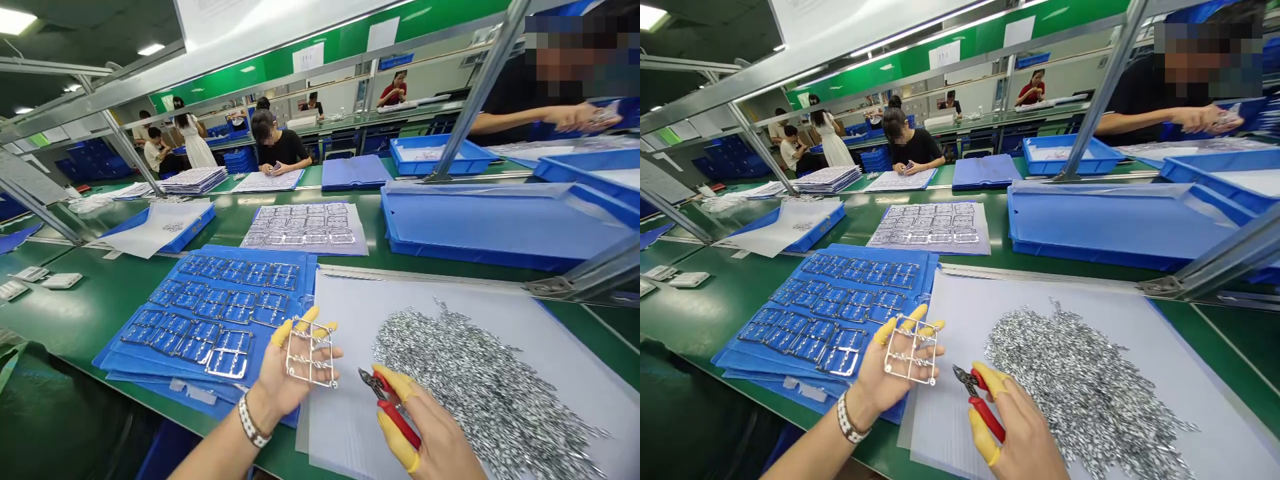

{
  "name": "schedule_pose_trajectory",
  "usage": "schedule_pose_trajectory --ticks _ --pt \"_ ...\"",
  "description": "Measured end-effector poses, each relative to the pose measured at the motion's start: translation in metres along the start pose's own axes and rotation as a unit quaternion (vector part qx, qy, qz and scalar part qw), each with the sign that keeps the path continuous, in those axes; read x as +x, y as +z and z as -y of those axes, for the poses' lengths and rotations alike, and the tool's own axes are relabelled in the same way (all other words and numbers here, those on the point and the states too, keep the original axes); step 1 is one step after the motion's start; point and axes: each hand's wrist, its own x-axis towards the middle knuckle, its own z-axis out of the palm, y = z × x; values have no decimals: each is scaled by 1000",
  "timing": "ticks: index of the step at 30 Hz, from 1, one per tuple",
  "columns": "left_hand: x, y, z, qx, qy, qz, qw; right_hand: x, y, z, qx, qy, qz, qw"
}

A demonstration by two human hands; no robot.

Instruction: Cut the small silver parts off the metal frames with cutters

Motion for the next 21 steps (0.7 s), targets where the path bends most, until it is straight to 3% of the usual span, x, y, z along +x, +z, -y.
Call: schedule_pose_trajectory --ticks 3,7,13,21 --pt "21 5 30 -87 -57 20 994 7 -16 6 -70 -46 -23 996" --pt "33 5 49 -108 -126 36 985 14 -29 12 -173 -48 6 984" --pt "35 11 56 -83 -133 32 987 30 -34 25 -253 -21 27 967" --pt "41 8 54 -63 -120 25 990 47 -27 30 -282 -9 60 957"
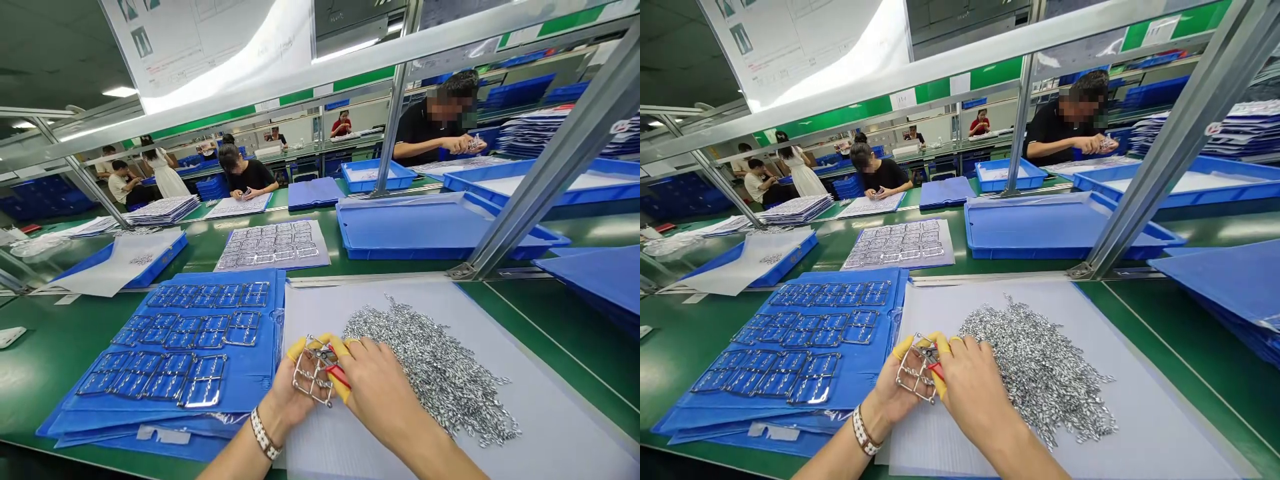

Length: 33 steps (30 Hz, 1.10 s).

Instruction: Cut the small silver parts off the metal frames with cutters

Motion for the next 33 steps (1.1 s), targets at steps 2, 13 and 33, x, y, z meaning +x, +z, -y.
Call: schedule_pose_trajectory --ticks 2,13,33 --pt "1 -3 -1 3 8 -11 1000 2 -1 0 6 -1 7 1000" --pt "-3 3 -7 31 50 -59 997 11 -10 3 13 3 20 1000" --pt "-1 0 -6 12 43 -55 997 17 -5 9 6 21 45 999"
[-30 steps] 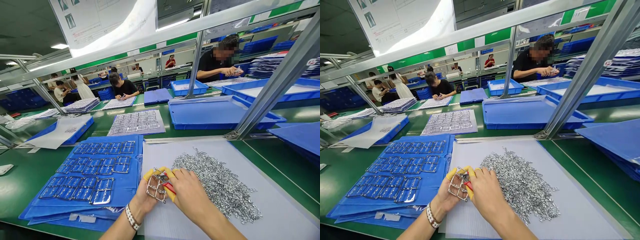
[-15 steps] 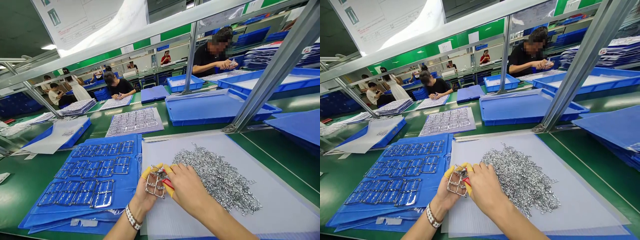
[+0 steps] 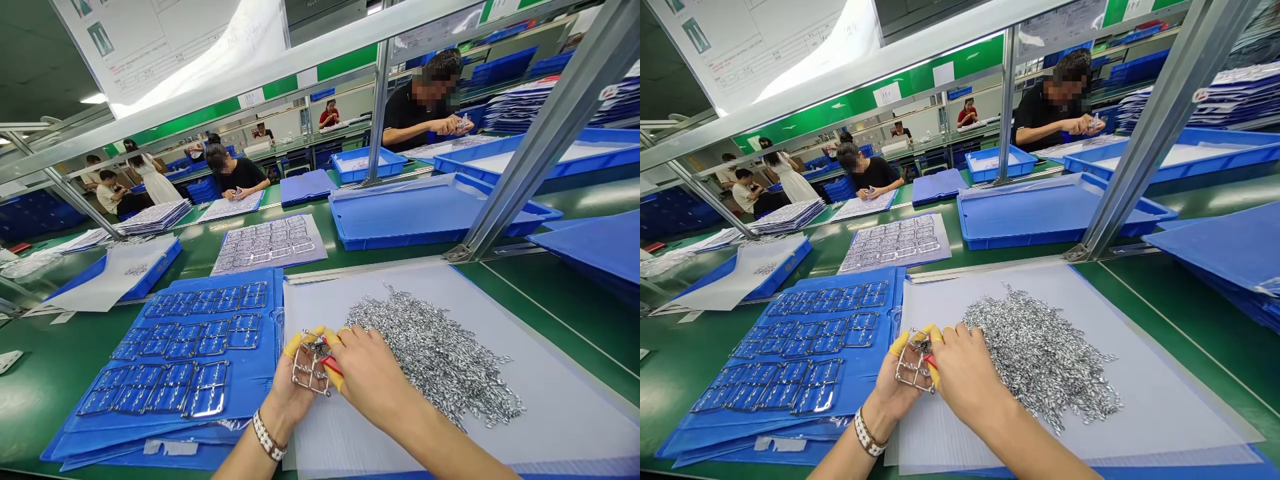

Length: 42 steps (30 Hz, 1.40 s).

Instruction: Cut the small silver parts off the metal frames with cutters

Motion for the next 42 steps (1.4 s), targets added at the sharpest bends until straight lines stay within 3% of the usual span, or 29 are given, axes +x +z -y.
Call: schedule_pose_trajectory --ticks 8,15,30,36,42 --pt "0 0 1 13 22 -12 1000 0 2 2 -43 -16 14 999" --pt "-1 5 -4 -11 13 -2 1000 -18 1 5 -28 -5 -49 998" --pt "-1 11 4 12 53 -51 997 -21 8 22 -56 -22 -73 996" --pt "-6 11 -3 8 37 -27 999 -31 6 3 -25 -11 -107 994" --pt "-3 14 -9 0 -8 1 1000 -43 14 -6 -23 12 -80 996"
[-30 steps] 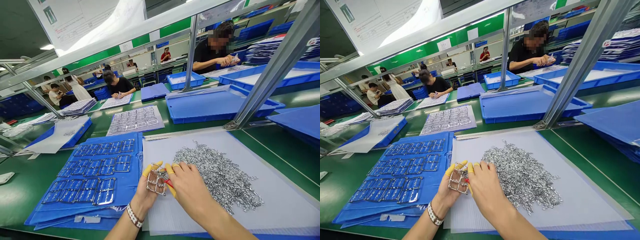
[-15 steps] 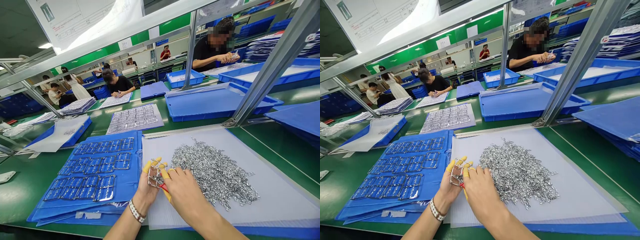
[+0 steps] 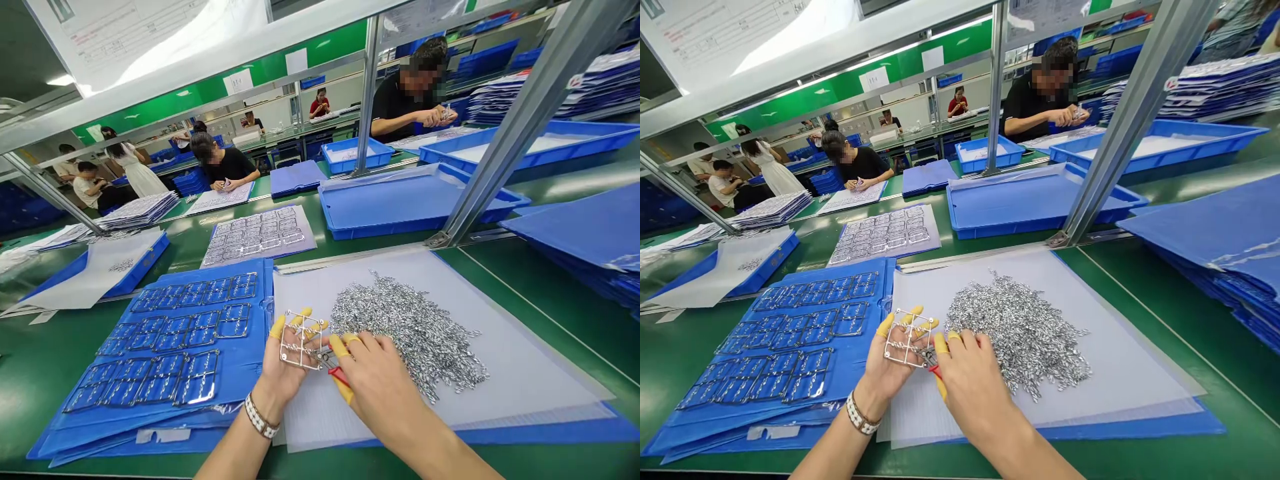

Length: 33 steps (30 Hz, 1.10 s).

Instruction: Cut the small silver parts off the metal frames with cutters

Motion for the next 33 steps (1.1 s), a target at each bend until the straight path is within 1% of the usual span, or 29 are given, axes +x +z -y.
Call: schedule_pose_trajectory --ticks 3,6,11,13,16,19,22,26,33 --pt "1 4 3 -7 -1 7 1000 2 1 4 4 8 20 1000" --pt "0 5 7 -1 6 -1 1000 5 1 8 -3 8 42 999" --pt "2 0 10 31 33 -25 999 7 -1 13 -52 -7 66 996" --pt "2 -1 9 37 38 -32 998 6 -4 13 -62 -16 62 996" --pt "1 -1 6 30 34 -27 999 6 -12 8 -47 -22 30 998" --pt "-1 1 4 7 19 -15 1000 10 -15 0 -22 1 7 1000" --pt "-2 3 5 -14 7 -5 1000 18 -13 -6 -22 24 21 999" --pt "-3 2 8 -3 1 -9 1000 25 -8 -7 -15 24 55 998" --pt "-2 0 9 6 20 -27 999 24 -6 -5 -25 13 43 999"
